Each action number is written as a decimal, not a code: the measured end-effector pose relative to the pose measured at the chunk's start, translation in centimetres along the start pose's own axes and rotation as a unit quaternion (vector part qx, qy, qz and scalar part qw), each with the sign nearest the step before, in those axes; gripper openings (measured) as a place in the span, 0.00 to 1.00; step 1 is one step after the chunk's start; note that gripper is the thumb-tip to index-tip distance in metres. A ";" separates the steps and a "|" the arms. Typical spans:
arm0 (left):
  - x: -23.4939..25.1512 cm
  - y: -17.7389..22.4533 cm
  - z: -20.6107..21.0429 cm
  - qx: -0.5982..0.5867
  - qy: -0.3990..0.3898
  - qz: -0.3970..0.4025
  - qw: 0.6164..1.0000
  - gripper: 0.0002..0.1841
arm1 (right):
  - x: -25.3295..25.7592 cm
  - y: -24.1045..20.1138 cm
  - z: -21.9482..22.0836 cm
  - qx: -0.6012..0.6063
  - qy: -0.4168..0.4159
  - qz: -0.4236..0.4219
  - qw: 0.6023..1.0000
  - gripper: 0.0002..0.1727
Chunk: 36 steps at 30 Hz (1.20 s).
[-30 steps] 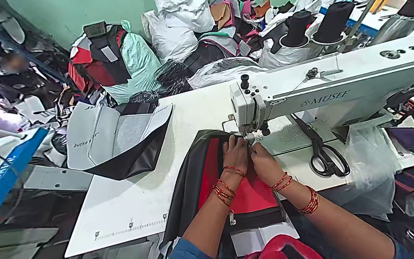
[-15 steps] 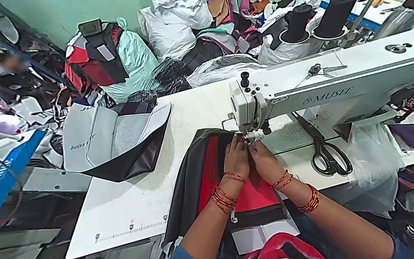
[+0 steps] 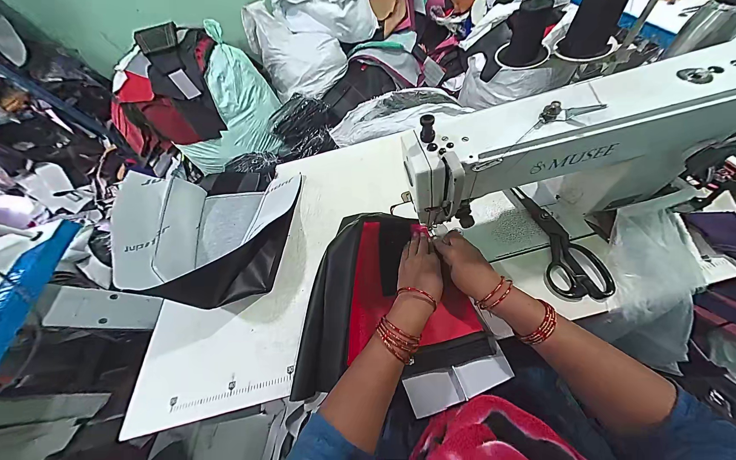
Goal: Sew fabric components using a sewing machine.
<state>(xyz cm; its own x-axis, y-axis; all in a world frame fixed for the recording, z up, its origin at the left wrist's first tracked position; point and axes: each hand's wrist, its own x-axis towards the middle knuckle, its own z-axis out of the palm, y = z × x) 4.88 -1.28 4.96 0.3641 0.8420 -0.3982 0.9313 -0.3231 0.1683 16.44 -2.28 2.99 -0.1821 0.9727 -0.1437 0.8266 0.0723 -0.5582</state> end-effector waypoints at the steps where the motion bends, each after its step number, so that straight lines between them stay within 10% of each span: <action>1: -1.0 0.5 0.0 -0.018 -0.009 0.002 1.000 0.31 | -0.8 0.6 -0.4 0.014 0.021 -0.012 1.000 0.21; 5: -6.2 1.5 1.8 -0.046 -0.022 0.027 0.998 0.26 | -7.9 2.7 -2.0 0.019 0.128 -0.029 0.991 0.16; 10: -9.8 0.8 3.9 -0.038 -0.035 0.077 0.996 0.45 | -15.5 4.8 -2.3 0.108 -0.208 0.123 0.964 0.27; 16: -10.0 -1.2 5.0 0.010 -0.008 0.122 0.992 0.51 | -16.7 3.5 5.1 0.470 -0.087 0.152 0.865 0.05; 36: -10.3 -1.0 5.6 0.060 0.046 0.132 0.988 0.31 | -16.1 2.2 6.8 0.490 -0.102 0.122 0.857 0.07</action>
<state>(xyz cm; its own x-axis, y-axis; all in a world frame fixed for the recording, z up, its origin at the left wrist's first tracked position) 0.31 -12.08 3.88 0.5974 0.7551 -0.2702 0.8006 -0.5812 0.1459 17.58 -19.30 -1.53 -0.2392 0.8668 -0.4375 0.0283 -0.4442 -0.8955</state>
